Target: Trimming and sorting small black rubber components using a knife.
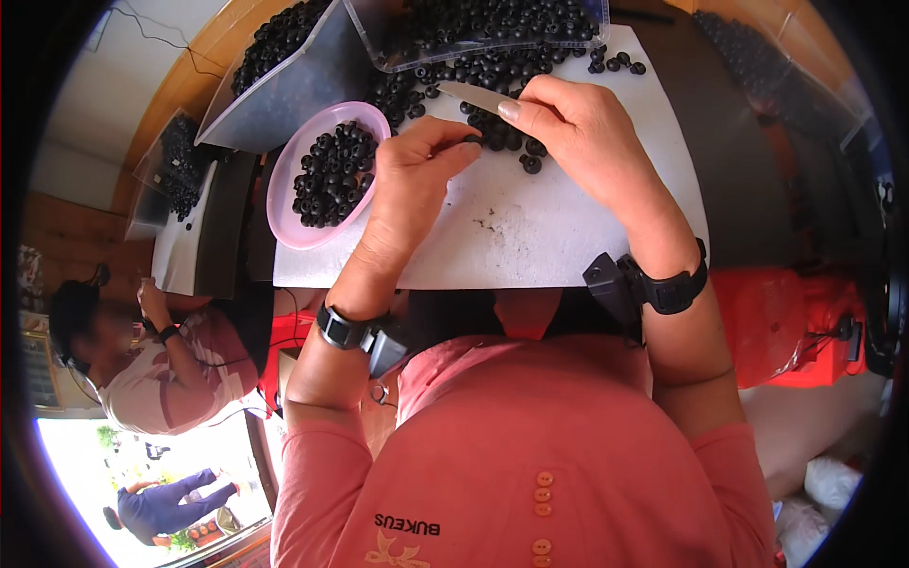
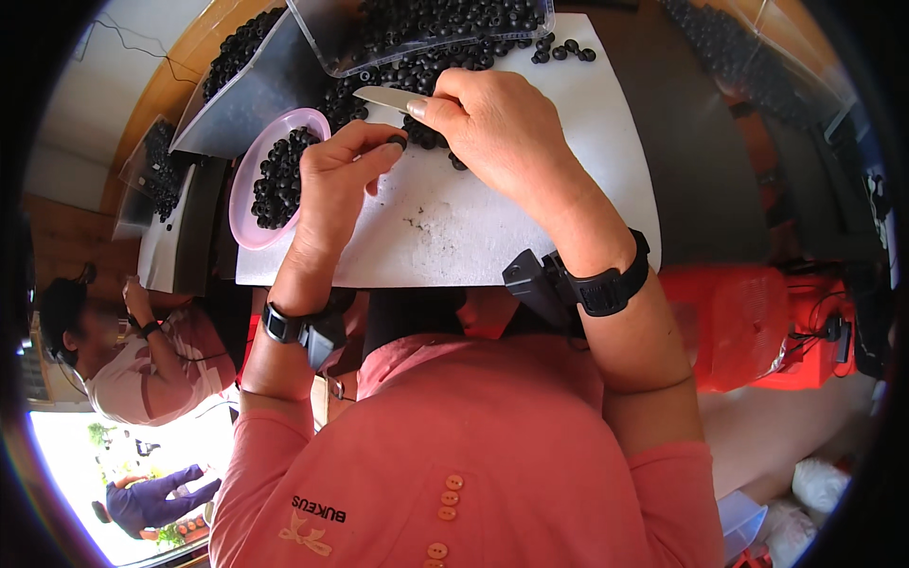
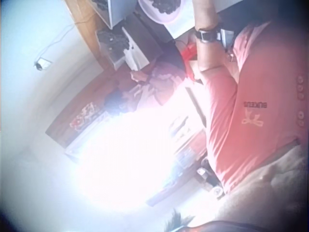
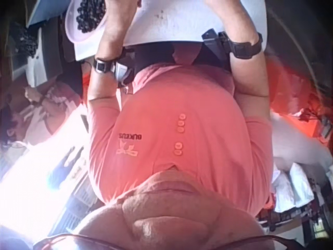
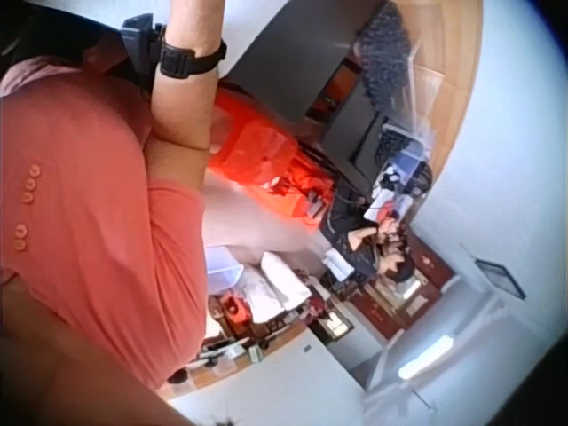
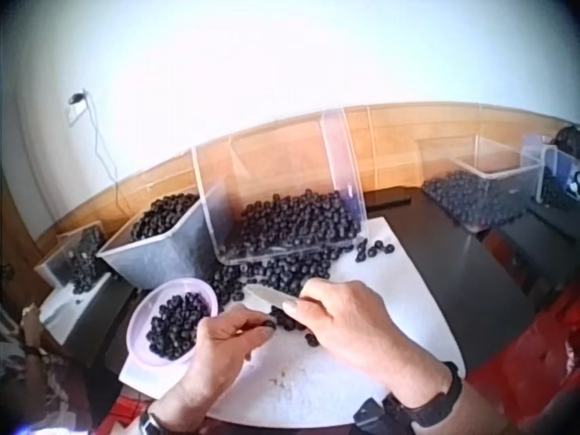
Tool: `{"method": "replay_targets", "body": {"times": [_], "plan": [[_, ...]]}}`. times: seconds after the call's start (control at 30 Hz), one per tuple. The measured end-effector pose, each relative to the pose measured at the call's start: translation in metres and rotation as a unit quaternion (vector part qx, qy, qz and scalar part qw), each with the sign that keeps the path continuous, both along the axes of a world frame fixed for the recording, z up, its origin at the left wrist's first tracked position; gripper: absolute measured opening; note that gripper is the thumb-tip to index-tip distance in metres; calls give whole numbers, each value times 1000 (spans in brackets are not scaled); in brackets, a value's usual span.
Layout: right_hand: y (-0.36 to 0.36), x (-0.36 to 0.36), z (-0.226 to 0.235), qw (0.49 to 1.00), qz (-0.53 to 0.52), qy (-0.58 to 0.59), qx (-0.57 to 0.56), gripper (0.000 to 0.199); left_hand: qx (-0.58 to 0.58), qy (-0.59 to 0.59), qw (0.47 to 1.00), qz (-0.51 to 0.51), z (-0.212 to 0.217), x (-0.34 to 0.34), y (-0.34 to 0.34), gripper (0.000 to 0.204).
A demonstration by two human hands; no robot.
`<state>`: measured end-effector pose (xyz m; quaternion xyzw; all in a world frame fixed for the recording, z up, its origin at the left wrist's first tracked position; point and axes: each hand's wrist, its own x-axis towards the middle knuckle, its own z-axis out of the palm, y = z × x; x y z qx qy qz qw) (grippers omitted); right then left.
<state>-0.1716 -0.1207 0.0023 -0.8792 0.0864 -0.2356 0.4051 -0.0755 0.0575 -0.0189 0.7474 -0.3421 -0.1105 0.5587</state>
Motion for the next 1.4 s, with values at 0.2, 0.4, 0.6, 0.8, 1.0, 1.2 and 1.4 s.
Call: {"method": "replay_targets", "body": {"times": [0.2,0.4,0.6,0.8,1.0,1.2,1.4], "plan": [[2,0,0,998,44,3,41,29,-180,291,937,-70,6,-8,-6,18],[-1,1,-3,999,7,-44,19,30,-240,347,901,-105,6,-4,-9,19],[2,1,-1,995,47,-32,80,30,-237,351,899,-112,5,-5,-7,18],[3,3,-6,994,67,-30,76,30,-233,355,898,-115,3,-5,-4,16],[4,3,-7,994,72,-38,70,30,-240,366,891,-124,1,-3,-4,16],[5,2,-4,996,72,-31,45,29,-238,391,878,-136,-1,0,-3,13],[6,5,-11,994,91,-65,13,26,-251,435,851,-154,-7,8,-1,10]]}}
